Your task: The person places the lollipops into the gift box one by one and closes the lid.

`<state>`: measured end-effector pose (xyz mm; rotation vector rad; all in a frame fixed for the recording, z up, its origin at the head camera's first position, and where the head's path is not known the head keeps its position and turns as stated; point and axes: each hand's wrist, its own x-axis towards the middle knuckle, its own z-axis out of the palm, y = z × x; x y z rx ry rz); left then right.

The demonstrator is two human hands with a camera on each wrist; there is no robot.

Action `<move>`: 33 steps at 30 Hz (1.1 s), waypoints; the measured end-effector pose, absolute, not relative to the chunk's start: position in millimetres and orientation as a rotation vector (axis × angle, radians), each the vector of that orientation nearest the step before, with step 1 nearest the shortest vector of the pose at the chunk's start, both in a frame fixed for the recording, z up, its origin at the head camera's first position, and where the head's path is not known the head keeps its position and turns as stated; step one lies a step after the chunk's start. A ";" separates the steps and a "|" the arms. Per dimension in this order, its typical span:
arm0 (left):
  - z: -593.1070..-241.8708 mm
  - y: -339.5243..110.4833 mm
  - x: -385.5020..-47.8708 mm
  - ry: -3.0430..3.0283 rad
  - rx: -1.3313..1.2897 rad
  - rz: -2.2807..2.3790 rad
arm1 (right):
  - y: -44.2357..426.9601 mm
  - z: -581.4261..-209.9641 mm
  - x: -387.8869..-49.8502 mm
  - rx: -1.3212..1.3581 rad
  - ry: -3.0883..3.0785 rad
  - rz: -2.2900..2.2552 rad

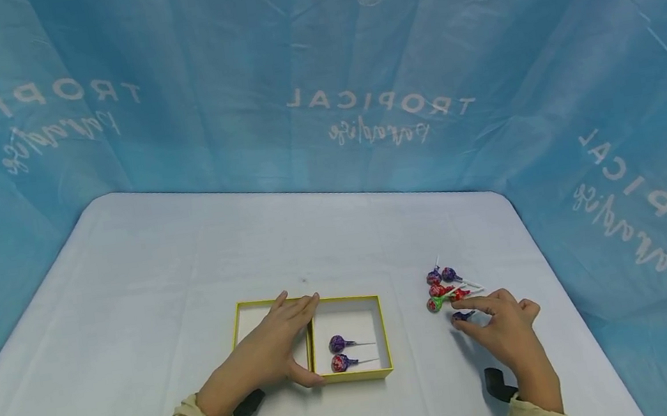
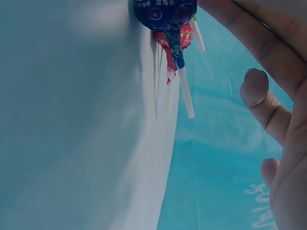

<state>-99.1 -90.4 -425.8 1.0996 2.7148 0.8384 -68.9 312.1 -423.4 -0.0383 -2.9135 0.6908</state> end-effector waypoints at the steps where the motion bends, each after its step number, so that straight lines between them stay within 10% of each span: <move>1: -425.9 -90.5 -99.1 2.716 1.099 0.840 | 312.0 -423.7 -68.9 -0.047 -2.922 0.683; 33: -428.4 -90.9 -100.5 2.740 1.148 0.825 | 316.0 -428.8 -71.5 -0.139 -3.040 0.626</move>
